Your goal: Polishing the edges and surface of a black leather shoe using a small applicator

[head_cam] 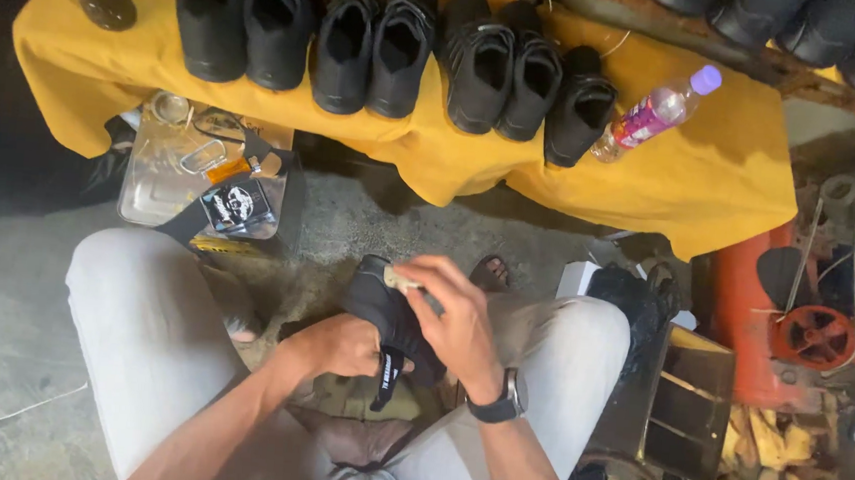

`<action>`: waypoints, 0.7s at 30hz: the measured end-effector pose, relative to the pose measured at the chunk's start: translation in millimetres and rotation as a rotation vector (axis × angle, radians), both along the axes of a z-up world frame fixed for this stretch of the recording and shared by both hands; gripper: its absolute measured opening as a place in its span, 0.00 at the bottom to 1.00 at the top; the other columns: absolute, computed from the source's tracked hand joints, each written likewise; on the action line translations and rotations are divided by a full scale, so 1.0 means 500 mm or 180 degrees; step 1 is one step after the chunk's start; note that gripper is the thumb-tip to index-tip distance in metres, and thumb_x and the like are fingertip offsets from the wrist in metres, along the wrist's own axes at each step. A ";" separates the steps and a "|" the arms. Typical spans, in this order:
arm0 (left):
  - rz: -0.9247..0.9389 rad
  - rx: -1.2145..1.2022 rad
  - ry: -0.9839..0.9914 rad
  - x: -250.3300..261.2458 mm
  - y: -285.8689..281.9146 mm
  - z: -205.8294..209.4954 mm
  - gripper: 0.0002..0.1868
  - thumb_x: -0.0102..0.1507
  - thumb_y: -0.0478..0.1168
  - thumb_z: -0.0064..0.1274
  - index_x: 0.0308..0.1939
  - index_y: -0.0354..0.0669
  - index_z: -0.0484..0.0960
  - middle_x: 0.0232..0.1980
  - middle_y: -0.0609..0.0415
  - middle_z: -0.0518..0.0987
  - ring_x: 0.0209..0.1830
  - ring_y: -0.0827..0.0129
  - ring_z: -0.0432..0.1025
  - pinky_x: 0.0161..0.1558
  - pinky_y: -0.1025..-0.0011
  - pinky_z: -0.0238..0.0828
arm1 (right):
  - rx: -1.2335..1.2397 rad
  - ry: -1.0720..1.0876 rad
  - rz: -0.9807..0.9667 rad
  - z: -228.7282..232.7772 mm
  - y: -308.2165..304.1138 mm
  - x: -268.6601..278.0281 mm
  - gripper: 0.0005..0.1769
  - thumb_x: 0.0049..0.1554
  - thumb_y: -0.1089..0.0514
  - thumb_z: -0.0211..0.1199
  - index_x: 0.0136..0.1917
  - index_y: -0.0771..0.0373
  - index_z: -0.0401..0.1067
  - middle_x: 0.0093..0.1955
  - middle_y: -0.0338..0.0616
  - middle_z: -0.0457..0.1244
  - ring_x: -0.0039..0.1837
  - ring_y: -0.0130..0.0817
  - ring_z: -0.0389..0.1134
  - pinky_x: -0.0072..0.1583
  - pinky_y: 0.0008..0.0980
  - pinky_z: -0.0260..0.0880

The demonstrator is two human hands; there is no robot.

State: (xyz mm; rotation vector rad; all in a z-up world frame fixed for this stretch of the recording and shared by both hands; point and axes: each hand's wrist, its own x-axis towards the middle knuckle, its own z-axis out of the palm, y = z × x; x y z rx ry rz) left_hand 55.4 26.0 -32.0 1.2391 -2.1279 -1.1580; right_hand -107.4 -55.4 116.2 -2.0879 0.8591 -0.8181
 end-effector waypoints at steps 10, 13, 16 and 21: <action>-0.0004 0.1323 -0.0245 0.050 0.004 -0.031 0.32 0.67 0.69 0.51 0.24 0.47 0.80 0.17 0.56 0.75 0.13 0.64 0.64 0.24 0.59 0.71 | -0.0253 -0.0142 -0.0232 -0.010 0.033 0.010 0.14 0.57 0.70 0.64 0.54 0.58 0.81 0.50 0.46 0.71 0.49 0.48 0.75 0.51 0.40 0.77; 0.0170 0.0930 -0.0612 0.075 0.043 -0.073 0.32 0.60 0.72 0.53 0.23 0.48 0.79 0.20 0.54 0.78 0.20 0.59 0.71 0.22 0.59 0.71 | -0.0214 -0.0102 -0.0134 -0.001 0.057 0.020 0.13 0.56 0.70 0.65 0.53 0.60 0.81 0.50 0.47 0.71 0.50 0.51 0.75 0.51 0.43 0.77; 0.0027 0.0114 -0.1084 0.073 0.046 -0.058 0.24 0.59 0.66 0.55 0.25 0.52 0.82 0.27 0.54 0.83 0.29 0.54 0.78 0.30 0.57 0.77 | -0.0174 -0.0126 -0.0137 -0.001 0.065 0.033 0.14 0.56 0.71 0.64 0.53 0.60 0.81 0.48 0.46 0.71 0.49 0.49 0.75 0.51 0.41 0.77; 0.0253 -0.0347 -0.0318 0.056 0.111 -0.203 0.19 0.67 0.60 0.50 0.40 0.50 0.79 0.29 0.59 0.82 0.29 0.57 0.77 0.29 0.57 0.80 | -0.0284 -0.0125 -0.0245 -0.014 0.085 0.051 0.12 0.57 0.71 0.64 0.53 0.62 0.79 0.51 0.47 0.70 0.51 0.48 0.75 0.52 0.38 0.76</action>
